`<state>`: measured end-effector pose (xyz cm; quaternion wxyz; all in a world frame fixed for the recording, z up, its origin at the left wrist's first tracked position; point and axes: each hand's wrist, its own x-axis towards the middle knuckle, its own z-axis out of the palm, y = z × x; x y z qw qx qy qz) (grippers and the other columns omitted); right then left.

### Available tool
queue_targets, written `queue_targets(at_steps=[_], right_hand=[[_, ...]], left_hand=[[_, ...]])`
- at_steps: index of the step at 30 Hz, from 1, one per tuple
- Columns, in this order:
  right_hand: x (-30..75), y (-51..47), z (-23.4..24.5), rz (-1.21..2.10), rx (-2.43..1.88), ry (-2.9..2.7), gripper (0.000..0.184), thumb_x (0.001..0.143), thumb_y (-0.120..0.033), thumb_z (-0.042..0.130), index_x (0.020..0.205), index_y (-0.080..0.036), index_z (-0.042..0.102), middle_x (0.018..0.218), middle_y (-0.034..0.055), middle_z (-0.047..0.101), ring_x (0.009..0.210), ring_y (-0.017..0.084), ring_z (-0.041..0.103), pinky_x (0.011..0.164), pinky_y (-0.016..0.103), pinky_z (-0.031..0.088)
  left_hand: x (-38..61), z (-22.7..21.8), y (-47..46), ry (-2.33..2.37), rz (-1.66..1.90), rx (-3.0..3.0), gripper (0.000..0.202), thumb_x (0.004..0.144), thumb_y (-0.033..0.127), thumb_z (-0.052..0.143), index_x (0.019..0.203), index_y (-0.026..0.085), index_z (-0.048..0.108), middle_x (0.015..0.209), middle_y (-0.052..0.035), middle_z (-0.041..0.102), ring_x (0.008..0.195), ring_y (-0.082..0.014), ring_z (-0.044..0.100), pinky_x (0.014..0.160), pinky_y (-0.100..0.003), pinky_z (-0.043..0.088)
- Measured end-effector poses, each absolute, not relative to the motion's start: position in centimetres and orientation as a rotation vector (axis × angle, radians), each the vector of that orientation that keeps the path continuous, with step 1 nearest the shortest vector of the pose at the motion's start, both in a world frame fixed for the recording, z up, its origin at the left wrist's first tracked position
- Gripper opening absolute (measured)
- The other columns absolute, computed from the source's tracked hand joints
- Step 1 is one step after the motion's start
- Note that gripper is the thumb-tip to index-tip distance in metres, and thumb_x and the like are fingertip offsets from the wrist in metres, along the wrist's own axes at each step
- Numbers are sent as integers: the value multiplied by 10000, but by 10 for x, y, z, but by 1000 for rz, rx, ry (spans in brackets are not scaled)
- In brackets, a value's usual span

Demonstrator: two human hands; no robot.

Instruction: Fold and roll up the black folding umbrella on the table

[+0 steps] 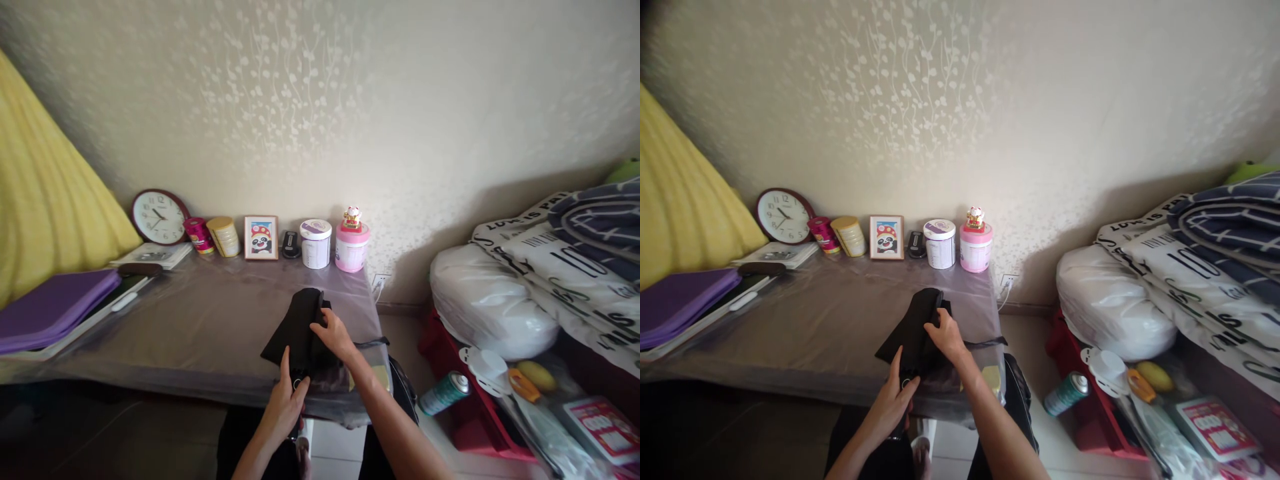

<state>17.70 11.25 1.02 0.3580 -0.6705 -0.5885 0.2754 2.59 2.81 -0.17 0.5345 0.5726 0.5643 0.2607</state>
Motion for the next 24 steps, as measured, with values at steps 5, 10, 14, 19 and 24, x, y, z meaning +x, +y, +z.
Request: queue_targets(at_steps=[5, 10, 14, 19, 24], right_hand=[[149, 116, 16, 654, -1765, -1551, 450, 736, -214, 551, 1171, -116, 492, 1009, 112, 636, 950, 203, 588, 793, 280, 443], [136, 116, 19, 539, -1831, -1646, 452, 755, -224, 535, 1182, -85, 487, 970, 136, 650, 923, 228, 604, 774, 291, 438], [132, 114, 22, 524, -1843, -1710, 430, 746, -221, 542, 1154, -92, 509, 914, 114, 664, 872, 217, 616, 739, 274, 434], [128, 107, 25, 585, -1789, -1772, 327, 749, -218, 539, 1070, -167, 577, 821, 39, 682, 797, 164, 627, 697, 227, 423], [126, 100, 32, 544, -1738, -1860, 225, 833, -240, 447, 925, -203, 649, 873, 30, 689, 834, 137, 626, 718, 198, 414]], left_hand=[[26, -4, 29, 1370, 619, 1357, 744, 846, 377, 398, 1376, 214, -98, 420, 110, 433, 338, -120, 463, 397, -211, 376], [24, -14, 32, 1374, 620, 1368, 743, 846, 399, 391, 1379, 203, -89, 426, 111, 441, 339, -116, 463, 407, -216, 383], [25, -16, 33, 1382, 620, 1393, 734, 847, 382, 390, 1378, 201, -83, 421, 116, 443, 344, -114, 469, 432, -219, 393], [26, -14, 33, 1391, 622, 1378, 735, 843, 367, 401, 1379, 177, -65, 420, 112, 449, 330, -113, 460, 413, -213, 376], [25, -17, 32, 1407, 639, 1380, 764, 834, 405, 413, 1380, 164, -63, 425, 111, 452, 325, -115, 460, 396, -211, 364]])
